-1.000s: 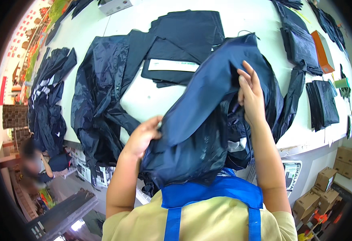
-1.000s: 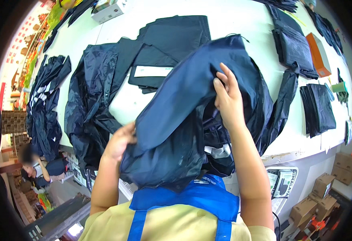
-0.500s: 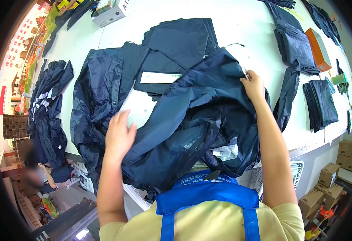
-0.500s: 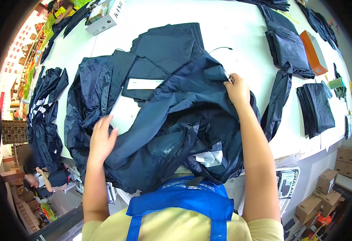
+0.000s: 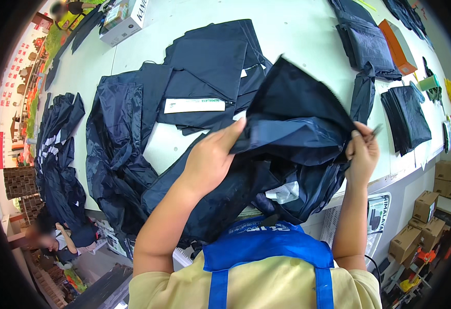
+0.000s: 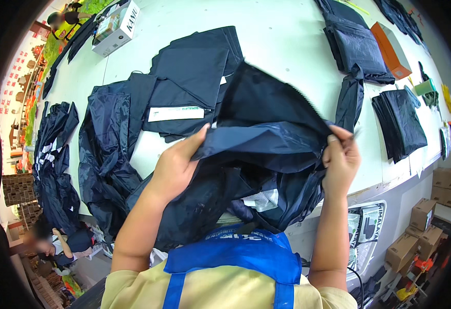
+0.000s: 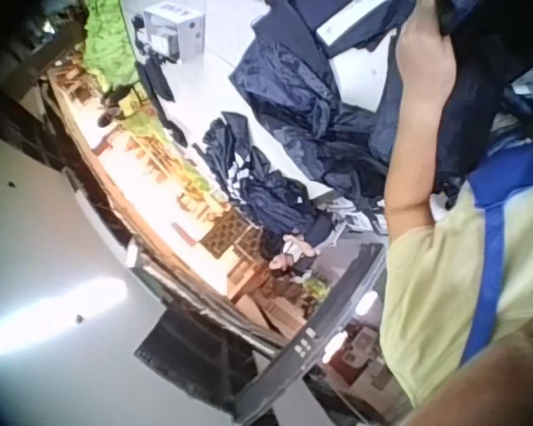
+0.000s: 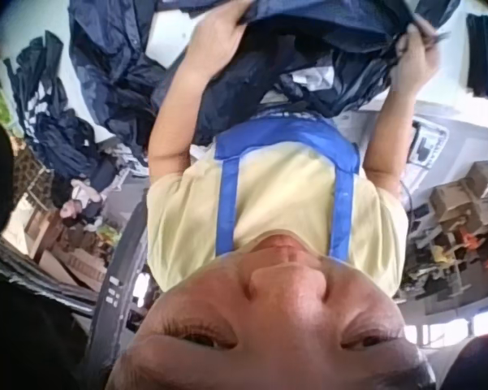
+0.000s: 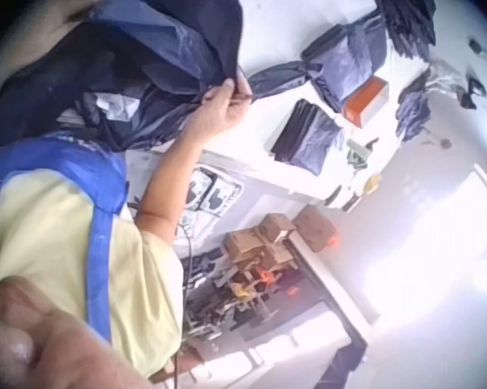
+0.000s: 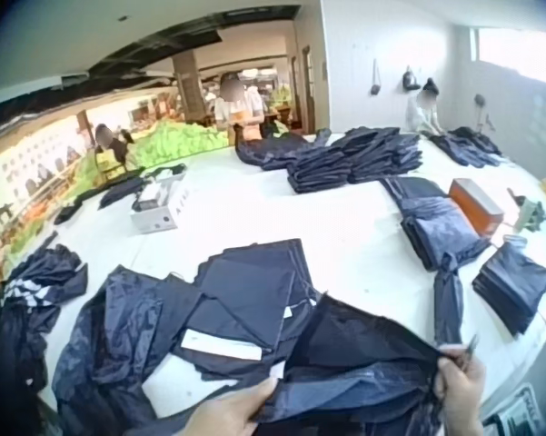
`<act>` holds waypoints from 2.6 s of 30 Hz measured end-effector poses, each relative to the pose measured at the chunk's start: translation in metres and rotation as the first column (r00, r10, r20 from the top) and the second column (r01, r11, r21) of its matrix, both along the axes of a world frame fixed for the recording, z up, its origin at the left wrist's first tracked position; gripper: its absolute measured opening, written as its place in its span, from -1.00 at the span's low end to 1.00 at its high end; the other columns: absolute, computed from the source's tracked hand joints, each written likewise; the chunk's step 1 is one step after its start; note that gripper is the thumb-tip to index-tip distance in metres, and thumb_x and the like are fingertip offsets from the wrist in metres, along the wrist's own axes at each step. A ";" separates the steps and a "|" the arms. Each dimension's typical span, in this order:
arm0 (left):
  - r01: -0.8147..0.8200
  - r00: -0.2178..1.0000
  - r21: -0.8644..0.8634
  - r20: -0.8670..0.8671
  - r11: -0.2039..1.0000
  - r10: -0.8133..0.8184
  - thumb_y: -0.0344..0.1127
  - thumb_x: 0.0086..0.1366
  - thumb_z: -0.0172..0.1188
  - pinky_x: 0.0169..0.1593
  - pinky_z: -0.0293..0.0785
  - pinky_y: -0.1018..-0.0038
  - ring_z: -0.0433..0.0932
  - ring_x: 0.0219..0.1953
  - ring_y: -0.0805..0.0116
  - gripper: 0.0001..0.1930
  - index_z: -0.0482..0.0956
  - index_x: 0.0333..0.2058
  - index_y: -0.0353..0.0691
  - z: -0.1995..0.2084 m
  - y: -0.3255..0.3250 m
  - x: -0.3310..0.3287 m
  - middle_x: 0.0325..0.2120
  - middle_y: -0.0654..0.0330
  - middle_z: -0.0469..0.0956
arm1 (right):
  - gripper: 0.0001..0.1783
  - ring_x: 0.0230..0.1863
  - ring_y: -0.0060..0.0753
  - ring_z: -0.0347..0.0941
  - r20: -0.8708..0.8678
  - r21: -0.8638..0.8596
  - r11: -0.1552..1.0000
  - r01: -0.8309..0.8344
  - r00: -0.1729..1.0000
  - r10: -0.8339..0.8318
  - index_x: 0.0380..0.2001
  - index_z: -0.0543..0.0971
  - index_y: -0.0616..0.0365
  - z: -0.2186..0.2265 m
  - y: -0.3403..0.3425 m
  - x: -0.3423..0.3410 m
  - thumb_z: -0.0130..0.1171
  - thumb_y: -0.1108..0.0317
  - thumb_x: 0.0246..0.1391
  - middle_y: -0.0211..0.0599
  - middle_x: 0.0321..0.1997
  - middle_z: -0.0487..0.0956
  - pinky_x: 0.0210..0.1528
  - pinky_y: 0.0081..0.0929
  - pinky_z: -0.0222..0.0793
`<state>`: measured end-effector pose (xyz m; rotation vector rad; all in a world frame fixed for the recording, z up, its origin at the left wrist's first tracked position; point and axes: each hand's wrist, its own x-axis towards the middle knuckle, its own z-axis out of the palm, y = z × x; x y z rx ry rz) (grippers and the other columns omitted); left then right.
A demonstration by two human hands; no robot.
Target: The person folds dark jackets on a white table, aligning edges and smoothing the fabric. They use shears to trim loose threads from the jackets and place the finished items into a white basket.
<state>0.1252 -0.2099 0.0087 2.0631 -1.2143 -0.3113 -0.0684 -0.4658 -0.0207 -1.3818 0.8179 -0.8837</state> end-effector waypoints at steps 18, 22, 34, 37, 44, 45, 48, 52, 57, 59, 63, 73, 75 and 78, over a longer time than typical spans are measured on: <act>-0.011 0.815 -0.080 -0.578 0.997 -0.038 -0.39 0.29 0.07 0.04 0.38 0.48 0.59 -0.06 0.21 -0.49 0.30 0.23 -0.21 0.005 0.084 -0.025 -0.04 0.04 0.57 | -0.81 -0.58 -0.64 0.26 0.448 0.070 0.995 0.066 0.889 -0.091 -0.12 0.51 0.36 0.041 -0.043 -0.056 0.03 0.56 0.22 -0.32 -0.51 0.41 -0.63 -0.76 0.15; 0.236 0.757 0.141 -0.647 0.962 -0.091 -0.27 0.22 0.20 -0.06 0.44 0.48 0.58 -0.19 0.35 -0.46 0.36 0.17 -0.26 0.011 0.093 -0.014 -0.20 0.03 0.60 | -0.79 -0.58 -0.64 0.24 0.461 0.105 0.992 0.076 0.880 -0.116 -0.09 0.50 0.37 0.050 -0.039 -0.059 0.00 0.56 0.24 -0.33 -0.53 0.38 -0.63 -0.75 0.13; -0.163 0.261 -0.149 -0.960 0.975 -0.103 -0.45 0.22 0.23 -0.13 0.48 0.56 0.56 -0.30 0.52 -0.84 0.59 -0.22 -0.36 0.033 0.023 -0.035 -0.31 0.24 0.62 | -0.57 -0.48 -0.75 0.20 -0.017 -0.584 0.752 0.305 0.922 -0.387 0.08 0.27 0.25 0.080 -0.010 -0.018 0.11 0.40 0.19 -0.29 -0.08 0.41 -0.55 -0.77 0.10; -0.178 0.199 -0.171 -0.971 0.969 -0.134 -0.43 0.21 0.26 -0.12 0.49 0.53 0.58 -0.26 0.48 -0.82 0.60 -0.22 -0.37 0.044 0.027 -0.047 -0.28 0.18 0.63 | -0.66 -0.45 -0.70 0.15 0.068 -0.513 0.854 -0.089 0.987 0.144 -0.03 0.26 0.21 0.081 0.042 -0.016 0.02 0.48 0.13 -0.34 -0.20 0.36 -0.43 -0.72 0.14; -0.217 0.181 -0.134 -0.979 0.967 -0.095 -0.45 0.23 0.23 -0.15 0.49 0.56 0.56 -0.30 0.52 -0.84 0.61 -0.24 -0.39 0.055 0.030 -0.050 -0.32 0.19 0.63 | -0.58 -0.43 -0.41 0.37 -0.396 -0.316 0.574 -0.755 0.655 0.643 -0.21 0.46 0.23 0.085 0.081 0.008 0.40 0.37 -0.16 -0.29 -0.42 0.42 -0.36 -0.51 0.34; -0.209 0.204 -0.146 -0.974 0.967 -0.103 -0.45 0.25 0.22 -0.18 0.48 0.60 0.55 -0.32 0.56 -0.85 0.61 -0.23 -0.39 0.052 0.032 -0.051 -0.33 0.21 0.63 | -0.59 -0.43 -0.38 0.38 -0.384 -0.304 0.562 -0.769 0.639 0.667 -0.21 0.48 0.23 0.082 0.080 0.010 0.39 0.37 -0.14 -0.28 -0.43 0.43 -0.35 -0.49 0.35; -0.211 0.224 -0.150 -0.969 0.966 -0.102 -0.46 0.23 0.23 -0.18 0.49 0.58 0.56 -0.32 0.54 -0.85 0.61 -0.24 -0.40 0.049 0.034 -0.052 -0.33 0.19 0.63 | -0.64 -0.43 -0.31 0.41 -0.447 -0.295 0.480 -0.826 0.564 0.695 -0.21 0.53 0.23 0.085 0.079 0.016 0.37 0.38 -0.11 -0.27 -0.44 0.45 -0.35 -0.46 0.37; -0.199 0.225 -0.133 -0.970 0.971 -0.087 -0.49 0.21 0.24 -0.17 0.49 0.57 0.56 -0.32 0.52 -0.85 0.61 -0.24 -0.41 0.049 0.037 -0.052 -0.32 0.17 0.63 | -0.65 -0.47 -0.30 0.43 -0.462 -0.331 0.429 -0.841 0.540 0.703 -0.19 0.59 0.21 0.089 0.084 0.021 0.36 0.37 -0.10 -0.25 -0.46 0.46 -0.40 -0.43 0.36; -0.193 0.269 -0.126 -0.961 0.973 -0.071 -0.50 0.21 0.23 -0.20 0.49 0.58 0.55 -0.33 0.55 -0.85 0.61 -0.24 -0.42 0.051 0.034 -0.054 -0.32 0.17 0.63 | -0.63 -0.49 -0.28 0.42 -0.443 -0.418 0.426 -0.802 0.589 0.675 -0.19 0.61 0.22 0.091 0.089 0.024 0.37 0.33 -0.13 -0.25 -0.50 0.45 -0.43 -0.42 0.35; -0.189 0.276 -0.123 -0.959 0.974 -0.067 -0.49 0.21 0.24 -0.20 0.48 0.59 0.54 -0.33 0.56 -0.85 0.61 -0.24 -0.42 0.052 0.034 -0.054 -0.32 0.18 0.63 | -0.63 -0.49 -0.27 0.42 -0.451 -0.475 0.411 -0.778 0.616 0.645 -0.21 0.61 0.23 0.092 0.090 0.025 0.38 0.32 -0.14 -0.26 -0.51 0.45 -0.44 -0.42 0.34; -0.195 0.263 -0.128 -0.962 0.972 -0.074 -0.48 0.21 0.25 -0.22 0.48 0.60 0.54 -0.35 0.57 -0.84 0.61 -0.25 -0.42 0.054 0.033 -0.055 -0.33 0.19 0.63 | -0.64 -0.49 -0.27 0.42 -0.456 -0.549 0.395 -0.737 0.660 0.597 -0.23 0.63 0.22 0.091 0.091 0.024 0.38 0.32 -0.15 -0.29 -0.52 0.47 -0.44 -0.42 0.34; -0.184 0.457 -0.165 -0.887 0.969 -0.064 -0.44 0.19 0.25 0.05 0.37 0.48 0.49 -0.08 0.46 -0.63 0.51 -0.01 -0.39 0.038 0.072 -0.048 -0.10 0.20 0.54 | -0.55 -0.42 -0.70 0.26 -0.364 -0.323 0.882 -0.344 0.905 0.220 -0.02 0.55 0.25 0.038 0.008 0.024 0.33 0.32 0.01 -0.56 -0.39 0.41 -0.32 -0.74 0.23; -0.156 0.556 -0.150 -0.831 0.976 -0.039 -0.48 0.24 0.19 -0.05 0.37 0.59 0.42 -0.16 0.59 -0.60 0.44 0.06 -0.41 0.034 0.086 -0.046 -0.17 0.28 0.52 | -0.35 -0.29 -0.54 0.45 -0.570 -0.254 0.910 -0.329 0.811 0.134 0.05 0.50 0.27 0.004 -0.031 0.017 0.40 0.11 -0.06 -0.34 -0.29 0.53 -0.18 -0.60 0.37; -0.199 0.500 -0.087 -0.865 0.976 0.025 -0.48 0.23 0.20 -0.01 0.36 0.56 0.43 -0.12 0.56 -0.59 0.45 0.07 -0.38 0.018 0.111 -0.045 -0.13 0.27 0.51 | -0.22 -0.09 -0.21 0.52 -0.734 -0.188 0.825 -0.533 0.635 0.243 0.09 0.47 0.27 -0.055 -0.059 -0.003 0.41 -0.02 -0.14 -0.07 -0.12 0.58 0.01 -0.40 0.37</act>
